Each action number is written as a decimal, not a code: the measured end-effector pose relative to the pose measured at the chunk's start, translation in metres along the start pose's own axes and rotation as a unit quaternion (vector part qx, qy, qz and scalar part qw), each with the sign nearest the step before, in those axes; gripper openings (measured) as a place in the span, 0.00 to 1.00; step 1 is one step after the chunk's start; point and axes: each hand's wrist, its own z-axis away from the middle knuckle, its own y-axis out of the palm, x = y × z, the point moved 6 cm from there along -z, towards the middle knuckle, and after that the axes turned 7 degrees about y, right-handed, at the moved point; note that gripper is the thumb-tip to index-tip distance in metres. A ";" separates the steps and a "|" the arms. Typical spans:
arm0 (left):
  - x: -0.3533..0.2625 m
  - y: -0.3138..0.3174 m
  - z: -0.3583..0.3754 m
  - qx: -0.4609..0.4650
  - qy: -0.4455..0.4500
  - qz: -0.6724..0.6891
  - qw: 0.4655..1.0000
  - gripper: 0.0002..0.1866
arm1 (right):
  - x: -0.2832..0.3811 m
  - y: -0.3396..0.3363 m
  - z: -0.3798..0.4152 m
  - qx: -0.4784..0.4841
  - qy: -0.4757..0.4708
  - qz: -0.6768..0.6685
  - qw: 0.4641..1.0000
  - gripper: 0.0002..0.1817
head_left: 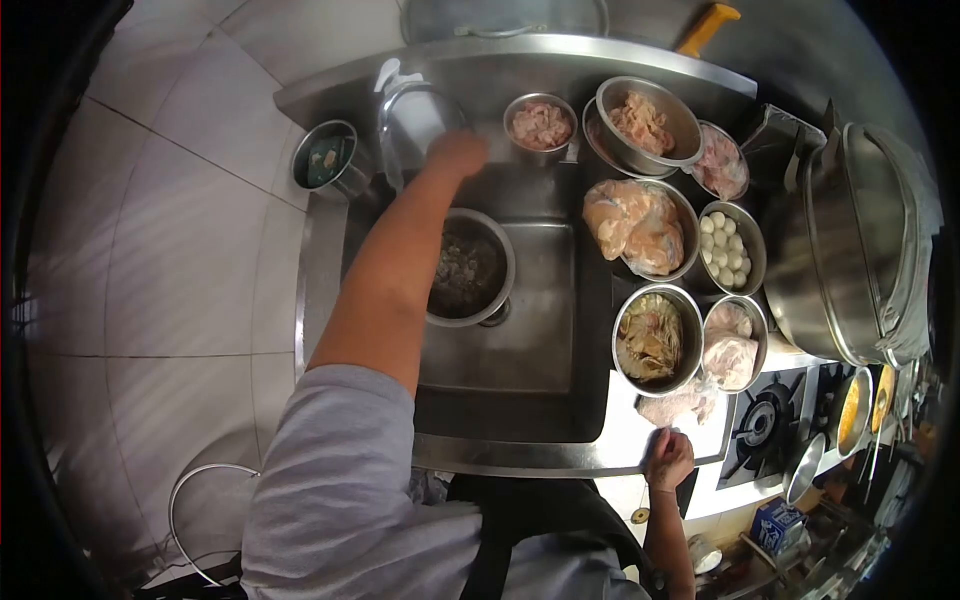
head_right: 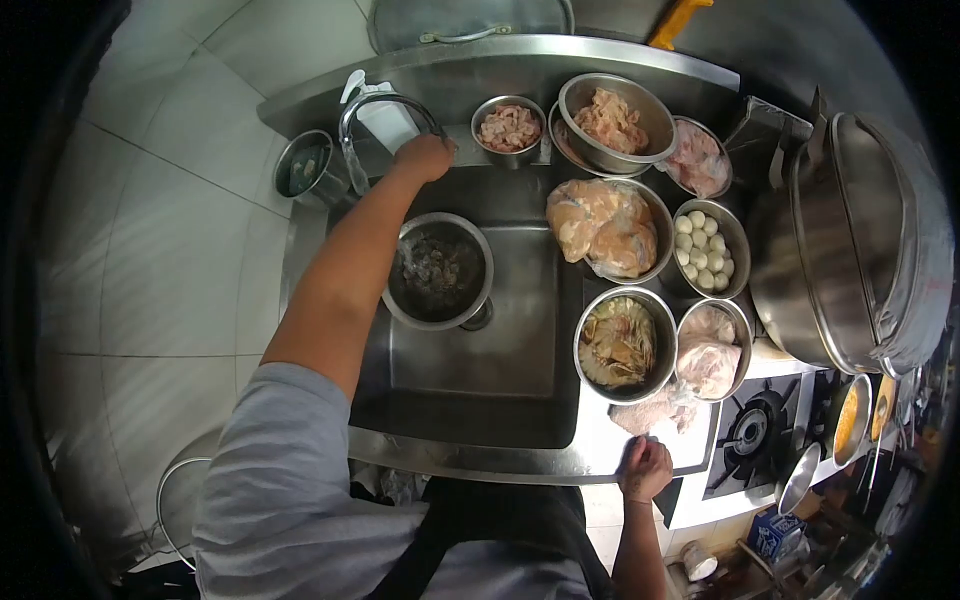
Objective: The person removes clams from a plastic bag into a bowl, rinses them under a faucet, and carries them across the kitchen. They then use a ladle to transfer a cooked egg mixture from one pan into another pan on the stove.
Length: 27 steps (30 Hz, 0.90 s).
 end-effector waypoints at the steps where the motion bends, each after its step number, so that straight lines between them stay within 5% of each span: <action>1: 0.000 -0.001 0.001 -0.001 -0.005 0.009 1.000 0.31 | 0.000 0.000 0.000 -0.002 0.011 -0.011 1.000 0.15; 9: 0.006 0.006 -0.005 -0.027 0.001 0.011 1.000 0.31 | 0.002 0.000 0.000 0.010 0.010 0.005 1.000 0.15; 12: 0.003 0.008 -0.005 0.043 -0.005 -0.052 0.998 0.22 | 0.002 0.000 0.000 0.009 0.013 0.005 1.000 0.15; 14: 0.003 0.001 0.000 -0.023 -0.013 0.024 0.999 0.32 | 0.002 -0.001 -0.001 0.006 0.015 0.003 1.000 0.15; 27: 0.011 0.008 -0.007 -0.021 -0.032 0.041 0.998 0.33 | 0.006 -0.004 -0.001 0.015 0.026 0.001 1.000 0.14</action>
